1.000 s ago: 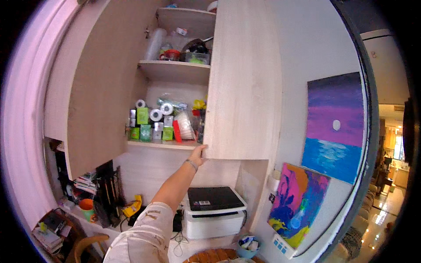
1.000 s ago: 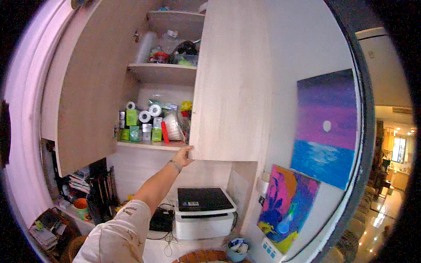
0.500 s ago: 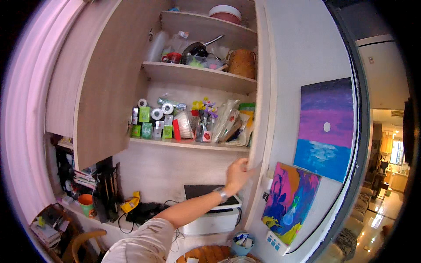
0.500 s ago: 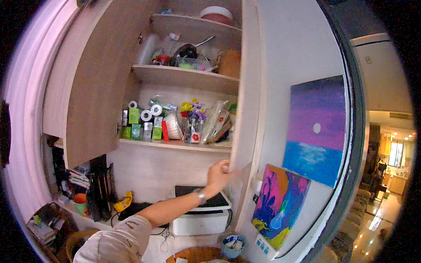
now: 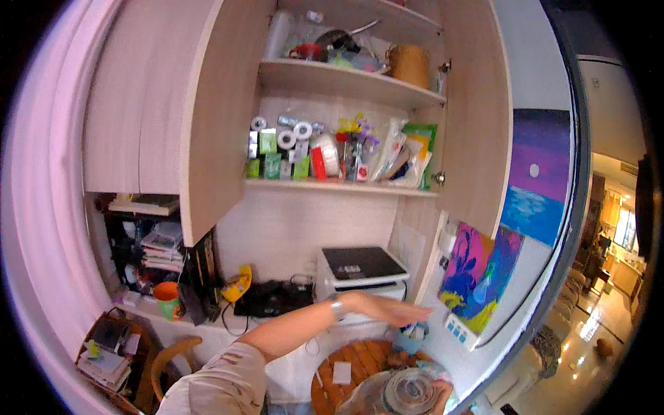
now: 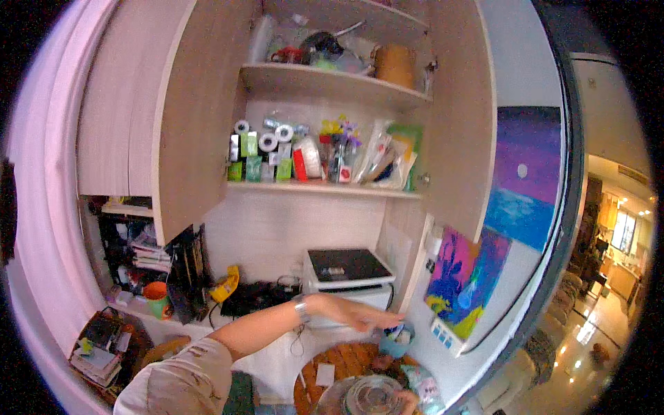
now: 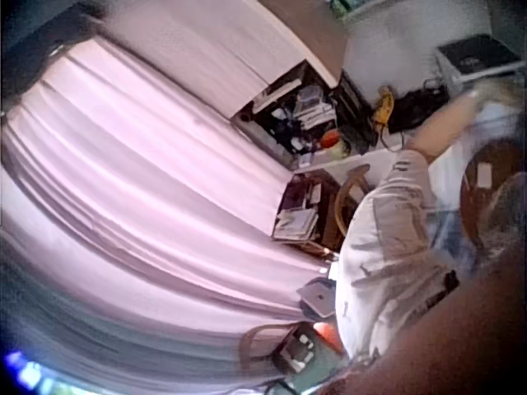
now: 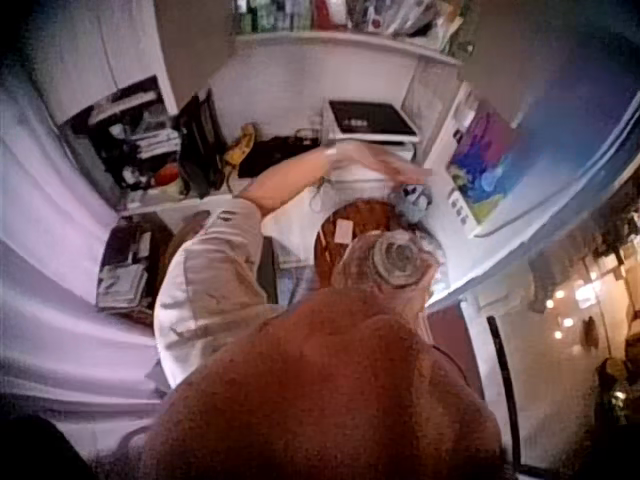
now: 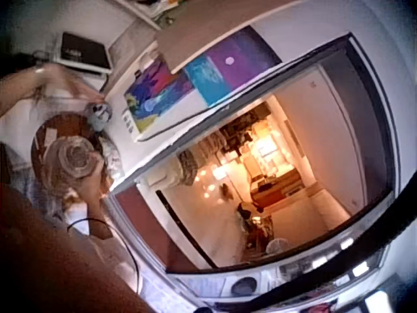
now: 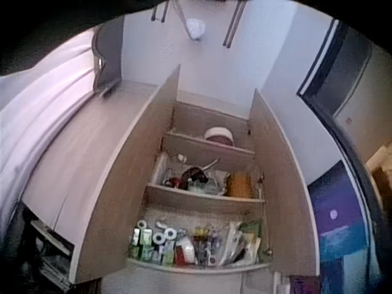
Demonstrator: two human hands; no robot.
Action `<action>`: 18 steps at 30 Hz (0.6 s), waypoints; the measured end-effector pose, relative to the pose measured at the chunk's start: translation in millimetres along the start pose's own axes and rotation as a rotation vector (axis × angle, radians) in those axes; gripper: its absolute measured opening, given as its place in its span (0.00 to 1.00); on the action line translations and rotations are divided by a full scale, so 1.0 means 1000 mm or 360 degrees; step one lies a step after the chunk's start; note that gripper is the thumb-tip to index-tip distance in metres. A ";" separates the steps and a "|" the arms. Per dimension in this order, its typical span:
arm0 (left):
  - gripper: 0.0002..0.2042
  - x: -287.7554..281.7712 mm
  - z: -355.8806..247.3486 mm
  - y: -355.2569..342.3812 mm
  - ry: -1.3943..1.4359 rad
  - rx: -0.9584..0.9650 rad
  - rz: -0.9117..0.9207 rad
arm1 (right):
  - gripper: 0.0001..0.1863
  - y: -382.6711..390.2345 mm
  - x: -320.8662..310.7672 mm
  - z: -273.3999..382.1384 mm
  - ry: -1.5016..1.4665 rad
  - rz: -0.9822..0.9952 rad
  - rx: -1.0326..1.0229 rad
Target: The person organizes various household items on a balcony, places a glass jar into an upper cabinet, removes paper wrapping from objects inside a cardboard box, and carries the box outside.
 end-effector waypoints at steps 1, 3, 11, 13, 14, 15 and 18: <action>0.41 0.027 0.020 0.029 0.0279 0.0073 -0.0100 | 0.52 0.007 0.003 0.005 -0.0111 -0.0002 -0.0024; 0.37 0.088 0.053 0.086 0.0615 -0.0005 -0.0390 | 0.50 0.015 0.006 0.018 -0.0339 0.0001 -0.0087; 0.36 0.330 0.102 0.127 0.1392 -0.0392 -0.1433 | 0.50 0.041 0.032 0.073 -0.0694 0.0127 -0.0097; 0.36 0.350 0.044 0.116 0.1637 -0.0514 -0.1660 | 0.52 0.031 0.035 0.061 -0.0674 0.0231 -0.0200; 0.36 0.351 0.024 0.113 0.1563 -0.0614 -0.1739 | 0.52 0.035 0.033 0.038 -0.0666 0.0252 -0.0166; 0.36 0.352 0.011 0.108 0.1483 -0.0726 -0.1805 | 0.51 0.031 0.037 0.051 -0.0773 0.0347 -0.0132; 0.35 0.376 0.018 0.095 0.1453 -0.0826 -0.1911 | 0.51 0.012 0.045 0.040 -0.0904 0.0531 -0.0096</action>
Point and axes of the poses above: each hand's wrist, its own y-axis away from the middle knuckle, its own x-axis out of the palm, z = x × y, the point moved 1 cm from there along -y, towards the middle knuckle, and after that the axes turned 4 degrees about x, right-handed, at the moved point
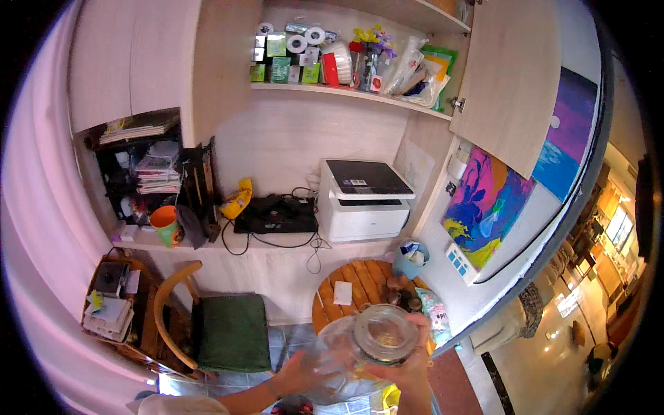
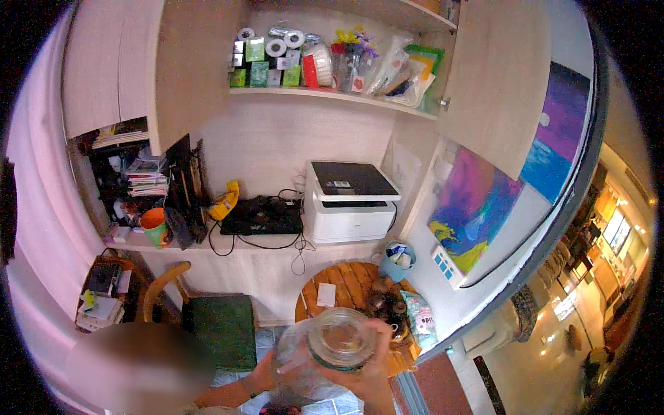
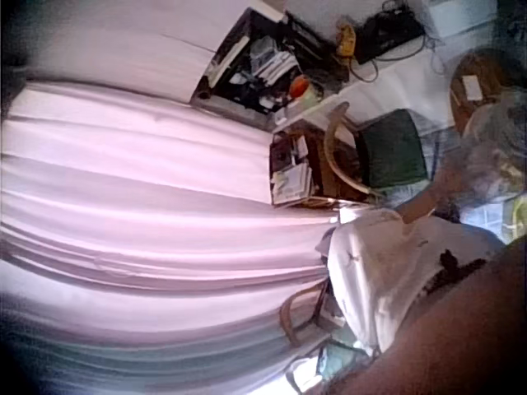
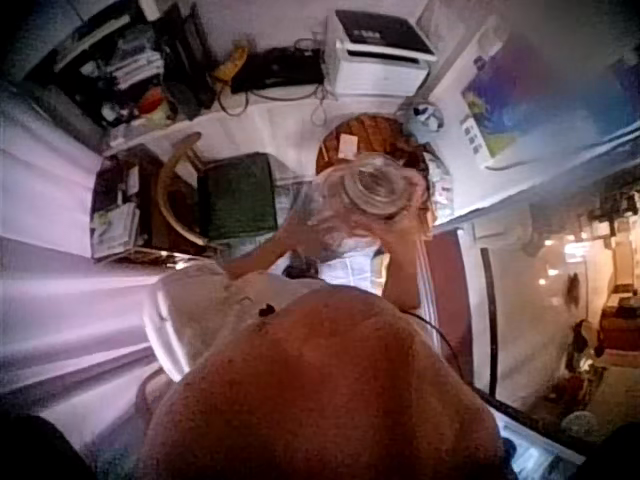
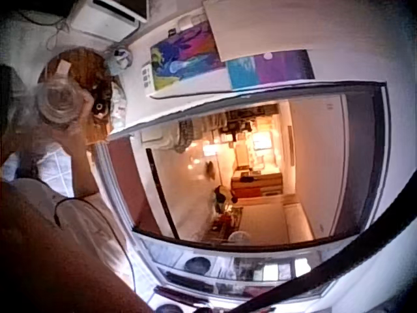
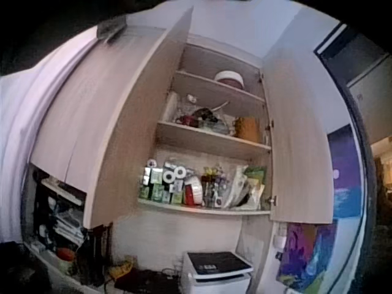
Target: The person organizes various household items on a balcony, places a glass jar into an upper cabinet, removes paper wrapping from objects inside a cardboard box, and carries the box outside.
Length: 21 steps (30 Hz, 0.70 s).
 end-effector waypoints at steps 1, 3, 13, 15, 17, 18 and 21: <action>0.35 0.000 0.006 -0.003 0.0097 0.0017 -0.0003 | 0.56 -0.010 -0.008 -0.012 0.0006 0.0098 -0.0046; 0.35 -0.006 0.017 -0.002 0.0386 0.0043 -0.0048 | 0.63 -0.017 -0.009 -0.001 -0.0397 0.0454 0.0137; 0.33 0.007 -0.048 -0.040 0.0833 0.0265 -0.0175 | 0.62 -0.038 -0.024 -0.035 -0.1029 0.0444 -0.0014; 0.32 0.014 -0.049 -0.044 0.0511 0.0471 -0.0267 | 0.62 -0.035 -0.021 -0.041 -0.1022 0.0463 -0.0006; 0.32 -0.004 -0.005 -0.073 0.1772 0.0125 0.0114 | 0.62 -0.033 -0.030 -0.037 -0.0953 0.0422 -0.0034; 0.32 0.000 -0.003 -0.072 0.1800 0.0138 0.0088 | 0.62 -0.032 -0.033 -0.042 -0.0960 0.0422 -0.0037; 0.30 0.029 -0.018 -0.067 0.2269 0.0099 0.0952 | 0.62 -0.021 -0.046 -0.046 -0.0870 0.0364 -0.0068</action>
Point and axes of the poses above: each hand's wrist, its own y-axis away from the middle knuckle, its own x-axis out of the palm, z = x × y, the point moved 1 cm from there along -y, towards the middle knuckle, and after that the axes turned 4 degrees about x, right-handed, at the moved point
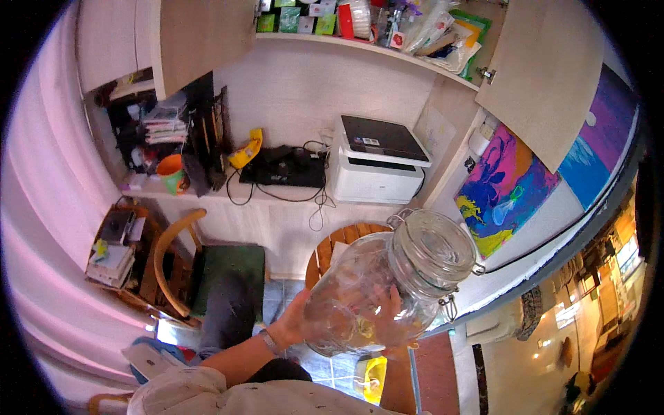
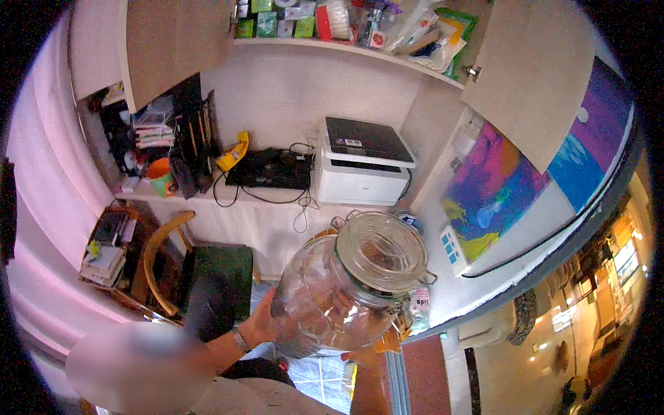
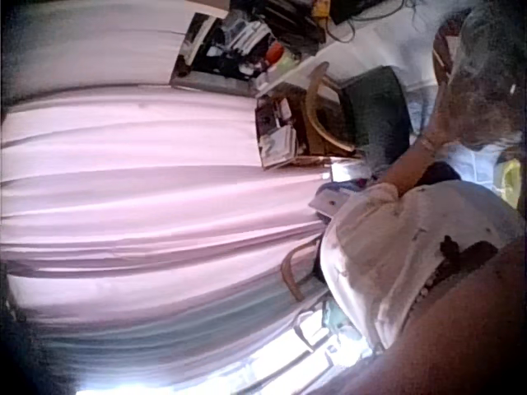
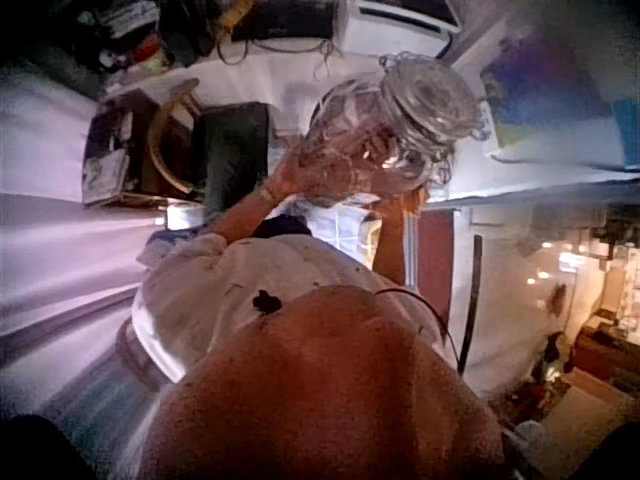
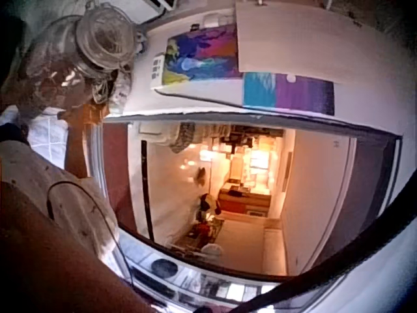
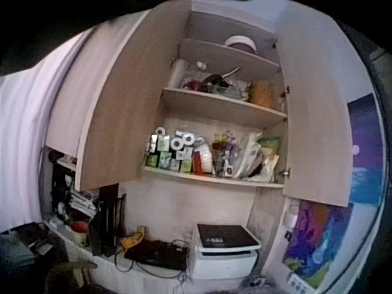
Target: The person organizes various household items on a balcony, places a glass jar into an upper cabinet, removes paper wrapping from objects inside a cardboard box, and carries the box outside.
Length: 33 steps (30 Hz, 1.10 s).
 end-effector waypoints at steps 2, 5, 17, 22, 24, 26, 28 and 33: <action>0.30 0.006 0.006 -0.003 -0.0703 0.0323 -0.0652 | 0.63 0.008 -0.006 0.001 0.0066 -0.0016 -0.0013; 0.29 0.002 0.019 0.005 -0.1016 0.0460 -0.0752 | 0.63 0.026 -0.011 0.004 0.0133 -0.0020 -0.0024; 0.32 -0.090 -0.003 0.022 -0.0342 0.0083 -0.0401 | 0.64 0.051 -0.014 -0.002 0.0292 0.0063 -0.0198; 0.32 -0.077 -0.027 0.014 0.0063 0.0074 -0.0367 | 0.65 0.014 -0.004 -0.018 0.0340 0.0108 -0.0313; 0.31 -0.057 -0.032 0.006 -0.0033 0.0103 -0.0338 | 0.65 -0.007 0.000 -0.024 0.0368 0.0120 -0.0371; 0.31 -0.032 -0.034 -0.001 -0.0059 0.0126 -0.0289 | 0.65 -0.021 0.004 -0.032 0.0366 0.0130 -0.0426; 0.30 -0.003 -0.035 -0.008 -0.0045 0.0161 -0.0204 | 0.65 -0.031 0.005 -0.040 0.0381 0.0122 -0.0476; 0.27 0.068 -0.054 -0.033 -0.0834 0.0431 -0.0380 | 0.66 -0.069 0.012 -0.053 0.0451 0.0086 -0.0656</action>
Point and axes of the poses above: each hand's wrist, its own y-axis away from the middle knuckle, its own x-axis out of the palm, z = x × y, the point moved 1 cm from there along -y, towards the middle knuckle, and after that the axes turned 4 degrees about x, right-handed, at the moved point
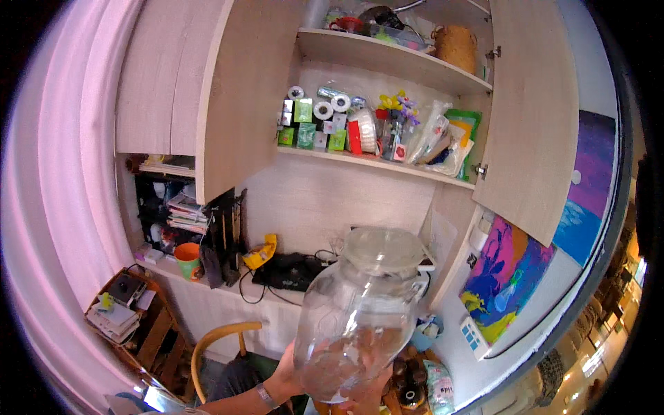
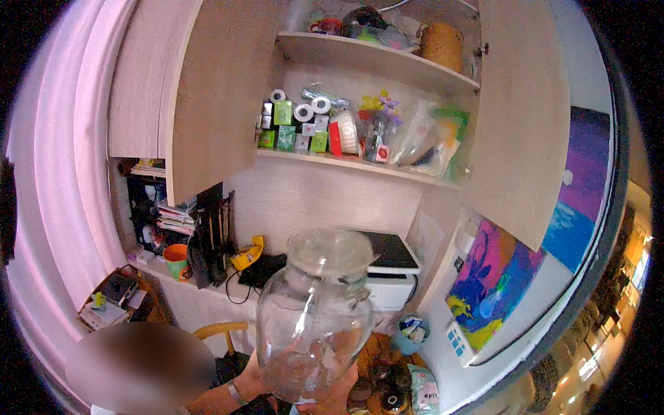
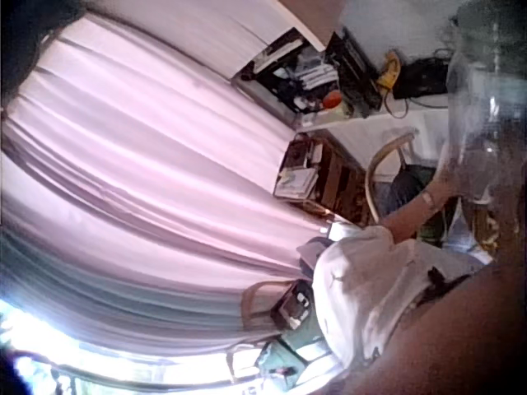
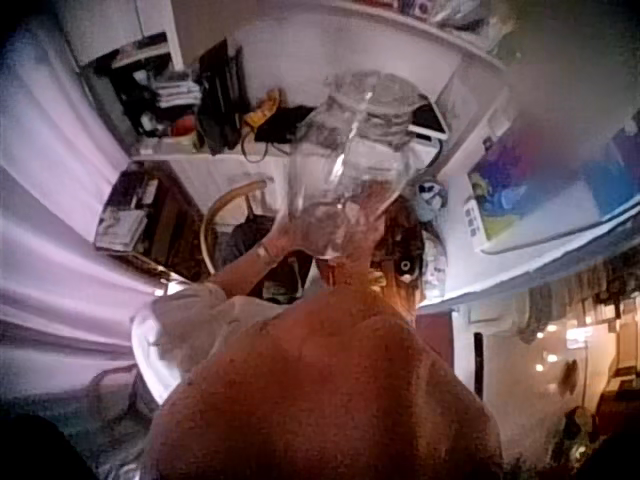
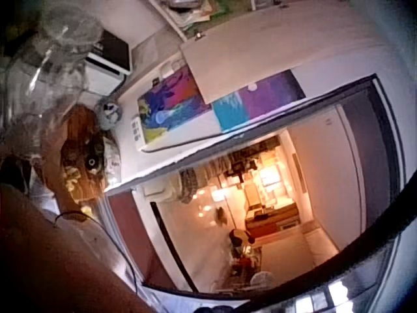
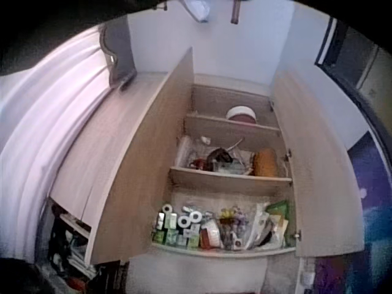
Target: The person organizes various household items on a balcony, places a glass jar into an upper cabinet, removes paper wrapping from objects inside a cardboard box, and carries the box outside.
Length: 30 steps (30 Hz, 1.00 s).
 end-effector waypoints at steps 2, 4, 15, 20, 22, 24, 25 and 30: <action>0.28 0.019 -0.019 -0.015 -0.0037 0.0050 0.0040 | 0.66 -0.017 -0.010 -0.019 0.0068 -0.0065 -0.0033; 0.31 0.037 -0.044 -0.040 -0.0082 0.0130 -0.0030 | 0.70 -0.034 -0.034 -0.043 0.0148 -0.0169 0.0296; 0.55 0.264 -0.246 -0.198 -0.2619 0.1497 0.0689 | 0.56 -0.306 -0.012 -0.072 -0.0418 -0.0359 0.0300; 0.56 0.378 -0.331 -0.203 -0.2798 0.1788 0.1010 | 0.53 -0.427 0.045 -0.015 -0.0560 -0.0411 0.0367; 0.57 0.409 -0.337 -0.213 -0.2769 0.1763 0.1064 | 0.52 -0.456 0.046 0.001 -0.0405 -0.0388 0.0313; 0.58 0.436 -0.344 -0.223 -0.2420 0.1575 0.0766 | 0.51 -0.485 0.045 0.014 -0.0293 -0.0431 0.0406; 0.58 0.455 -0.351 -0.227 -0.2488 0.1623 0.0781 | 0.48 -0.504 0.039 0.023 -0.0056 -0.0338 0.0337; 0.56 0.589 -0.365 -0.274 -0.2424 0.1866 0.0981 | 0.60 -0.619 0.022 0.113 -0.0073 -0.0377 0.0125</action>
Point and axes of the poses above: each hand's wrist, its own y-axis away from the middle knuckle, its own x-axis out of the palm, z = x × y, the point moved 1 cm from there along -y, towards the middle knuckle, and after that the axes turned 4 degrees about x, right-handed, at the moved point
